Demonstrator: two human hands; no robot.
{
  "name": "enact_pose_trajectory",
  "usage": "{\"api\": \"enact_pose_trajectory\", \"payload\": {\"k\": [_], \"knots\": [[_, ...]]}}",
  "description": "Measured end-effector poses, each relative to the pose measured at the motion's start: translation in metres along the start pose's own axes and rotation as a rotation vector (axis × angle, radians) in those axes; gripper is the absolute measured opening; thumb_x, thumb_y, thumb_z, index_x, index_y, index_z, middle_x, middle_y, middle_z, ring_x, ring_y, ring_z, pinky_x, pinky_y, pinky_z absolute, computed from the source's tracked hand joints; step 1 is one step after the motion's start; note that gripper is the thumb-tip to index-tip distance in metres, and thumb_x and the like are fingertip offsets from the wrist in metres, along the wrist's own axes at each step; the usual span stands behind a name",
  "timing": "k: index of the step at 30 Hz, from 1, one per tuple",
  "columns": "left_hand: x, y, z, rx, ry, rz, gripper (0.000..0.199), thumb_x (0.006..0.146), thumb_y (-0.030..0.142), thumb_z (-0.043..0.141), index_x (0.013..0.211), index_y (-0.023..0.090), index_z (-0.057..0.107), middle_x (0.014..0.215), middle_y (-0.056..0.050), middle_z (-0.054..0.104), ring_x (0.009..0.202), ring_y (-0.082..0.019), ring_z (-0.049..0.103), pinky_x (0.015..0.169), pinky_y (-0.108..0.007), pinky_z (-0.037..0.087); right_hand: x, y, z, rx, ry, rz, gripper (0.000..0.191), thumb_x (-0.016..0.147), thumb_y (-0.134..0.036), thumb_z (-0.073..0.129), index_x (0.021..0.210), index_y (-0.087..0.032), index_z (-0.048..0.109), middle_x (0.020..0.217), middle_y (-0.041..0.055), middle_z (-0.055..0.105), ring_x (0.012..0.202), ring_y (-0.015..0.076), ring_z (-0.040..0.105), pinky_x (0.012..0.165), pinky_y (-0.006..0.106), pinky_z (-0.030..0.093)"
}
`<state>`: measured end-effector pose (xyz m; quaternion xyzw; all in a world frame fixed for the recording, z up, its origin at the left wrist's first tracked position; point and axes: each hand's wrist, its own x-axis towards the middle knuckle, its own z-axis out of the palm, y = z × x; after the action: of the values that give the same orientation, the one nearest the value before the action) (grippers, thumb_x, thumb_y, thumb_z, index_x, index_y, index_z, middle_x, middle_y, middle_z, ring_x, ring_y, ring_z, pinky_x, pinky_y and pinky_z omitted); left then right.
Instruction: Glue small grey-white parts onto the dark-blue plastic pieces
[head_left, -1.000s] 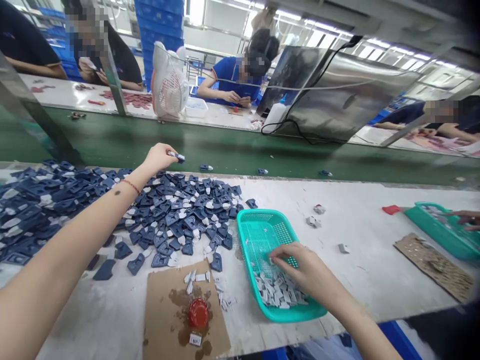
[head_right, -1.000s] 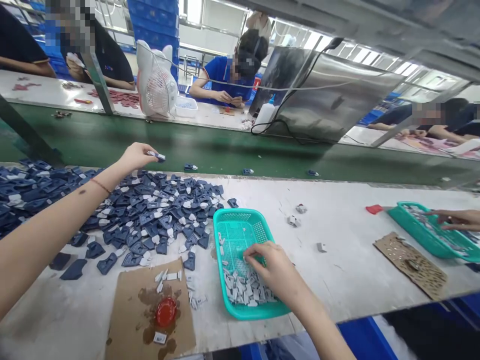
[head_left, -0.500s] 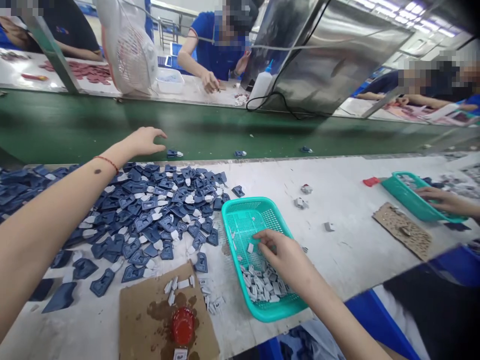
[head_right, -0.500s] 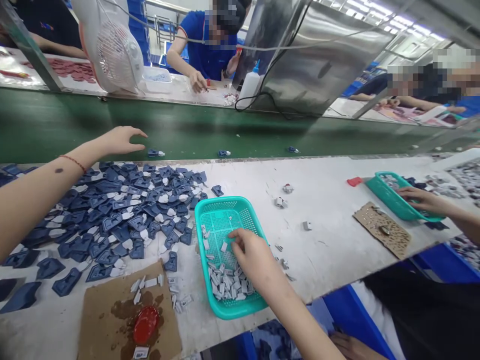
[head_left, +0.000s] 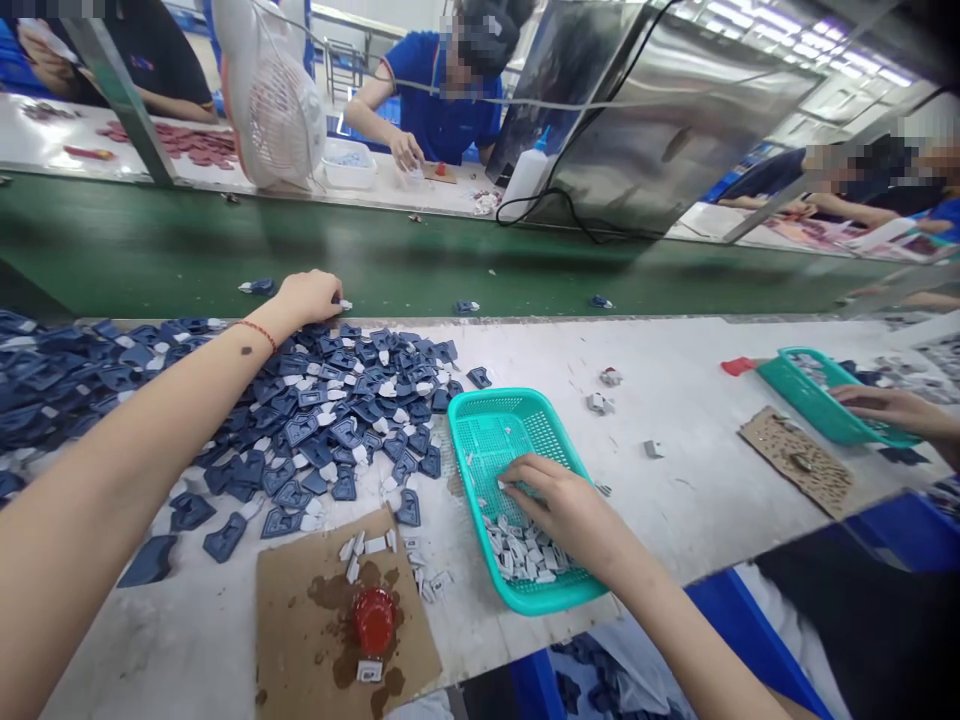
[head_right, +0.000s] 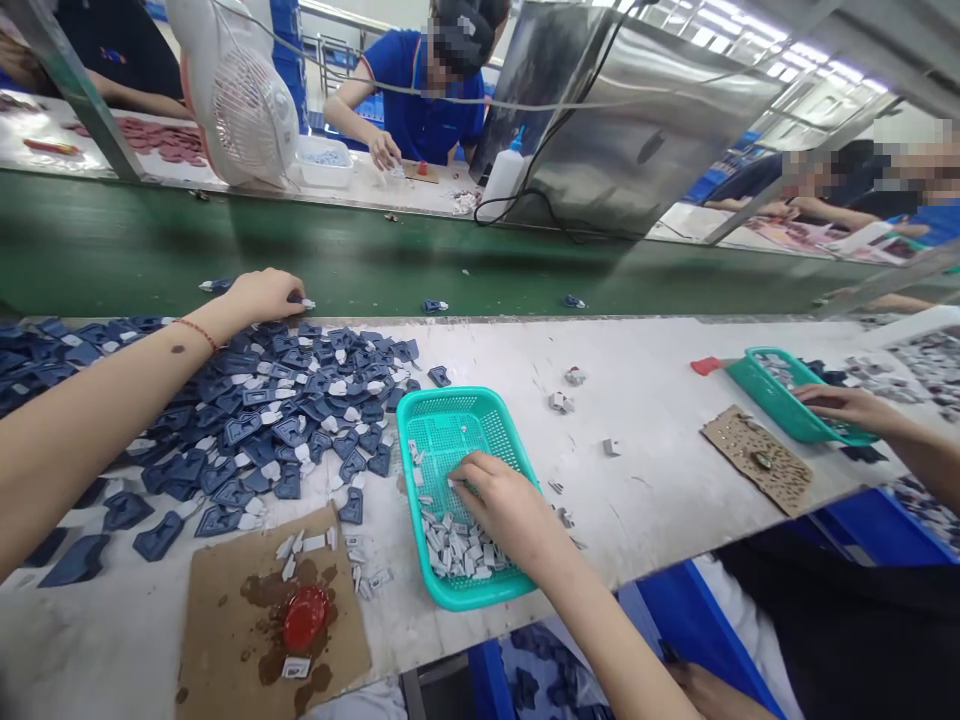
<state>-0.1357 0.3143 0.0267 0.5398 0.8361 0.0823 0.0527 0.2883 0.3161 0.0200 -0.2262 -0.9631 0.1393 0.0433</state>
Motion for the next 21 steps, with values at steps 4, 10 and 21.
{"api": "enact_pose_trajectory", "payload": {"k": [4,10,21], "knots": [[-0.035,0.006,-0.021,-0.232,0.219,-0.041,0.036,0.087,0.037,0.052,0.11,0.012,0.064,0.112,-0.011,0.07,0.1,-0.024,0.065,0.083,-0.029,0.05,-0.005,-0.02,-0.009,0.201,0.096,0.09,0.015,0.092,-0.026,0.051,0.094,-0.021,0.065,0.092,0.0078,0.069,0.085,0.0221,0.067,0.073,0.035,0.056],[-0.152,0.034,-0.037,-1.15,0.213,-0.132,0.031,0.08,0.04,0.067,0.098,0.015,0.064,0.081,-0.004,0.069,0.047,-0.006,0.054,0.041,-0.016,0.035,-0.017,-0.095,-0.009,0.43,0.087,0.033,0.012,0.091,-0.026,0.055,0.092,-0.022,0.066,0.091,0.0078,0.07,0.086,0.0215,0.067,0.073,0.033,0.055],[-0.337,0.06,0.023,-1.825,-0.023,-0.585,0.039,0.069,0.03,0.079,0.103,0.02,0.063,0.094,-0.002,0.067,0.072,-0.015,0.071,0.067,-0.024,0.059,-0.014,-0.157,0.024,0.249,-0.061,-0.179,0.014,0.092,-0.015,0.05,0.09,-0.018,0.064,0.089,0.0084,0.066,0.084,0.0206,0.065,0.075,0.034,0.054]]}}
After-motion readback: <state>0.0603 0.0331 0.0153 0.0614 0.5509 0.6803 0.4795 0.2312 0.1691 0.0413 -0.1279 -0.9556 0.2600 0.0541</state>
